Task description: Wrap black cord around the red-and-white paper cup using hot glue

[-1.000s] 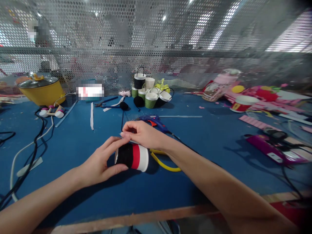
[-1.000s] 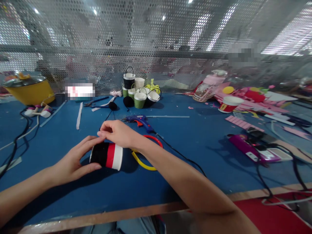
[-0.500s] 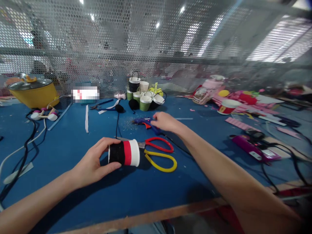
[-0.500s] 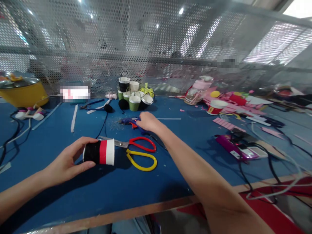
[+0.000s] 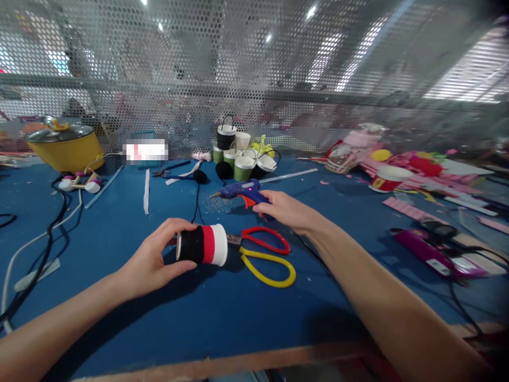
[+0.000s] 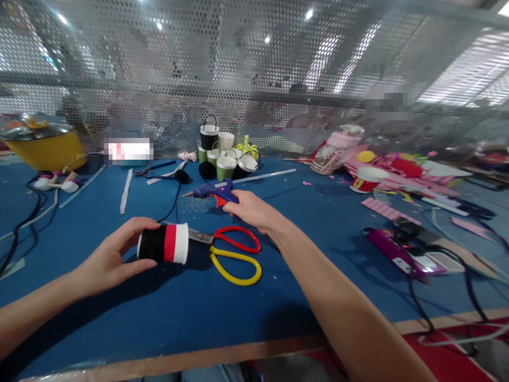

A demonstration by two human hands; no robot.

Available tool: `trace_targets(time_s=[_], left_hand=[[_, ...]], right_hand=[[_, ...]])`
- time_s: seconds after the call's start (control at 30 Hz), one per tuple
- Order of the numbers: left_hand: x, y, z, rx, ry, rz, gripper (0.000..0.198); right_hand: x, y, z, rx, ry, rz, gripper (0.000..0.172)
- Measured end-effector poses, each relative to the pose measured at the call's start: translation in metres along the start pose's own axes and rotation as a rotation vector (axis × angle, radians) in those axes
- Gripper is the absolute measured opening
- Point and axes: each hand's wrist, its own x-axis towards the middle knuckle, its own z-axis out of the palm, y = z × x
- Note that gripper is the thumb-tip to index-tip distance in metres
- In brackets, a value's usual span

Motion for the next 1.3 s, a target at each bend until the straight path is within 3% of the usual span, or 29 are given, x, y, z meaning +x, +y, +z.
trace_targets(time_s=[0.13,0.2,0.33,0.43,0.53,0.8,1.1,1.3], left_hand=[[0.0,-0.003,-0.002,-0.014,0.009,0.004,0.042],[0.001,-0.004,-0.003,-0.002,0.02,0.017,0.042],[0.003,-0.007,-0.004,0.052,0.044,0.036,0.042],[0.004,-0.01,-0.006,0.072,0.07,0.028,0.042],[0.004,-0.011,-0.006,0.079,0.097,0.016,0.042],[0.004,-0.008,-0.007,0.086,0.123,-0.083,0.041],[0.004,-0.008,-0.007,0.083,0.111,-0.079,0.042],[0.005,-0.009,-0.006,0.067,0.103,-0.046,0.042]], right_hand=[[-0.018,-0.015,-0.001,0.201,-0.023,-0.084,0.028],[-0.025,-0.019,0.002,0.254,-0.022,-0.06,0.028],[-0.037,-0.026,0.009,0.29,-0.145,-0.043,0.024],[-0.046,-0.03,0.012,0.193,-0.146,-0.07,0.021],[-0.054,-0.033,0.015,0.058,-0.061,-0.059,0.019],[-0.058,-0.028,0.03,-0.18,0.062,-0.227,0.013],[-0.063,-0.034,0.027,-0.329,0.106,-0.47,0.016],[-0.063,-0.033,0.029,-0.345,0.143,-0.483,0.014]])
